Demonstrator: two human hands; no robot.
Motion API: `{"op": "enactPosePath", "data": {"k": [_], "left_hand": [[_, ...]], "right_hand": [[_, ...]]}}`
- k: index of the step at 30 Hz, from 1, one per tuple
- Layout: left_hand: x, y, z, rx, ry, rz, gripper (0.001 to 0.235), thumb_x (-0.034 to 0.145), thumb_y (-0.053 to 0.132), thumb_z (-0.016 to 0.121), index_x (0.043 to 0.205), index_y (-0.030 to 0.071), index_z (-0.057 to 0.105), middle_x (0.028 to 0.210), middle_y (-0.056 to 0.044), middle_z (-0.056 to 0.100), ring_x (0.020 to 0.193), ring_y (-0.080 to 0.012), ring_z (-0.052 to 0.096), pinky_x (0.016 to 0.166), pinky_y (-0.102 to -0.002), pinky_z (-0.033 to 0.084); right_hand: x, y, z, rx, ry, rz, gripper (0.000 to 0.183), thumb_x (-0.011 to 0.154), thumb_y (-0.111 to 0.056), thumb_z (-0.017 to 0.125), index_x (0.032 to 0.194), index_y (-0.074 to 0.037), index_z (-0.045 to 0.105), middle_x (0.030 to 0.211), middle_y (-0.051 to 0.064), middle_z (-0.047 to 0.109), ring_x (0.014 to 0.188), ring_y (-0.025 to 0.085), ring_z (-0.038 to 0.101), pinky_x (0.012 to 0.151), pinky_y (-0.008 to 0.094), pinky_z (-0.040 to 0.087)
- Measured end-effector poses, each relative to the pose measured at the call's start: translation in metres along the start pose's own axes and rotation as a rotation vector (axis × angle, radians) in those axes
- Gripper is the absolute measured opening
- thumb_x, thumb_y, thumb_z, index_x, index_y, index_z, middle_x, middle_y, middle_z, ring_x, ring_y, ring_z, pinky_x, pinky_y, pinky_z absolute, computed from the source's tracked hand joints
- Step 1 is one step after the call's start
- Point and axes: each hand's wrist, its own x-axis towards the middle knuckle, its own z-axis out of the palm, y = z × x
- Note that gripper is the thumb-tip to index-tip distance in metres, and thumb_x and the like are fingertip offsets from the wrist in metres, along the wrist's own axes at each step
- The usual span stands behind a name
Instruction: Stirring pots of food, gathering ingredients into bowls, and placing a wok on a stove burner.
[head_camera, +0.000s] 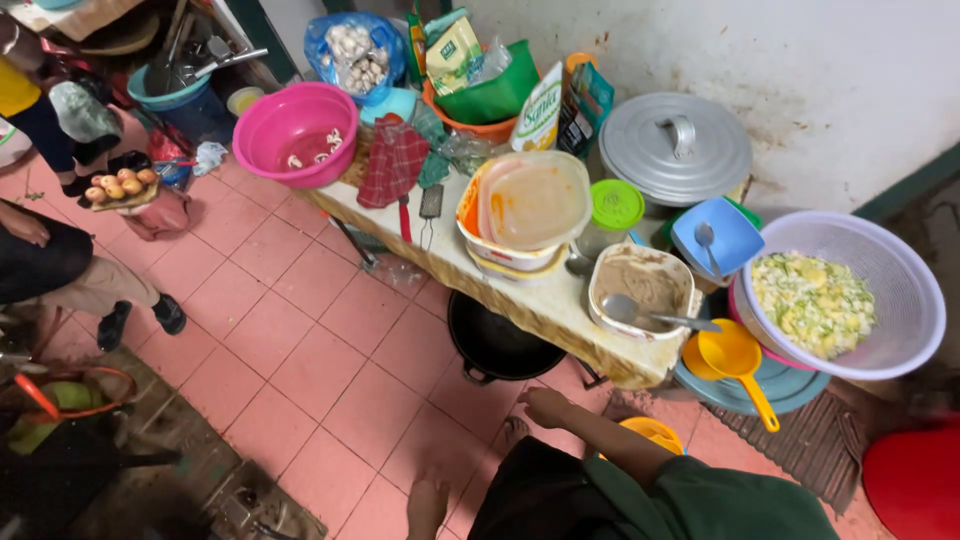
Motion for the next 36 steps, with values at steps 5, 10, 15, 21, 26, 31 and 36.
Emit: {"op": "enactPosePath", "data": {"k": [5,10,15,21,26,31,36], "left_hand": [[0.056,-0.004,-0.067,0.048,0.487,0.104,0.042,0.090,0.026,0.068,0.130,0.015,0.061,0.131,-0.015,0.062,0.117,-0.0371,0.063,0.093,-0.046,0.055],[0.117,-0.050,-0.110,-0.047,0.584,0.062,0.044,0.087,0.024,0.072,0.126,0.007,0.064,0.129,-0.023,0.061,0.119,-0.0414,0.062,0.097,-0.048,0.054],[0.173,-0.133,-0.192,-0.018,0.346,-0.133,0.046,0.088,0.032,0.074,0.127,0.011,0.066,0.126,-0.021,0.064,0.123,-0.0373,0.063,0.097,-0.049,0.060],[0.244,-0.156,-0.374,0.057,0.535,0.041,0.044,0.090,0.030,0.072,0.126,0.005,0.067,0.124,-0.023,0.064,0.112,-0.0398,0.069,0.094,-0.052,0.059],[0.264,-0.011,-0.503,0.130,0.555,0.286,0.021,0.102,0.023,0.058,0.111,0.009,0.071,0.099,-0.009,0.078,0.088,-0.0270,0.075,0.074,-0.040,0.059],[0.334,0.149,-0.533,0.011,0.508,0.686,0.021,0.104,0.022,0.057,0.109,0.006,0.070,0.095,-0.011,0.077,0.088,-0.0311,0.073,0.078,-0.042,0.055],[0.384,0.300,-0.524,-0.224,0.374,1.050,0.026,0.097,0.018,0.066,0.119,0.004,0.067,0.110,-0.016,0.073,0.100,-0.0350,0.071,0.087,-0.044,0.055]], "right_hand": [[0.094,-0.096,-0.128,0.073,0.004,-0.021,0.036,0.094,-0.024,0.062,0.127,-0.015,0.069,0.124,0.011,0.065,0.117,0.034,0.060,0.096,0.047,0.051],[0.215,-0.140,-0.168,0.140,0.335,-0.129,0.033,0.094,-0.024,0.064,0.124,-0.011,0.070,0.119,0.016,0.064,0.115,0.037,0.060,0.097,0.046,0.051],[0.337,-0.165,-0.207,0.228,0.871,-0.159,0.036,0.090,-0.009,0.066,0.125,-0.002,0.064,0.128,0.024,0.060,0.120,0.044,0.056,0.099,0.049,0.049],[0.455,-0.111,-0.277,1.196,1.239,0.342,0.050,0.098,-0.013,0.056,0.147,-0.003,0.049,0.125,0.016,0.063,0.099,0.027,0.065,0.075,0.038,0.059],[0.516,0.024,-0.283,0.867,1.864,0.588,0.064,0.103,-0.014,0.074,0.151,0.003,0.035,0.125,0.011,0.052,0.104,0.014,0.052,0.082,0.029,0.045],[0.506,0.041,-0.332,1.428,1.845,0.443,0.046,0.092,-0.015,0.073,0.130,0.000,0.052,0.092,0.008,0.065,0.073,0.013,0.058,0.060,0.028,0.048],[0.467,-0.023,-0.377,1.288,1.759,0.415,0.011,0.094,-0.013,0.066,0.095,-0.002,0.067,0.081,0.000,0.065,0.069,0.008,0.057,0.059,0.024,0.047]]}}
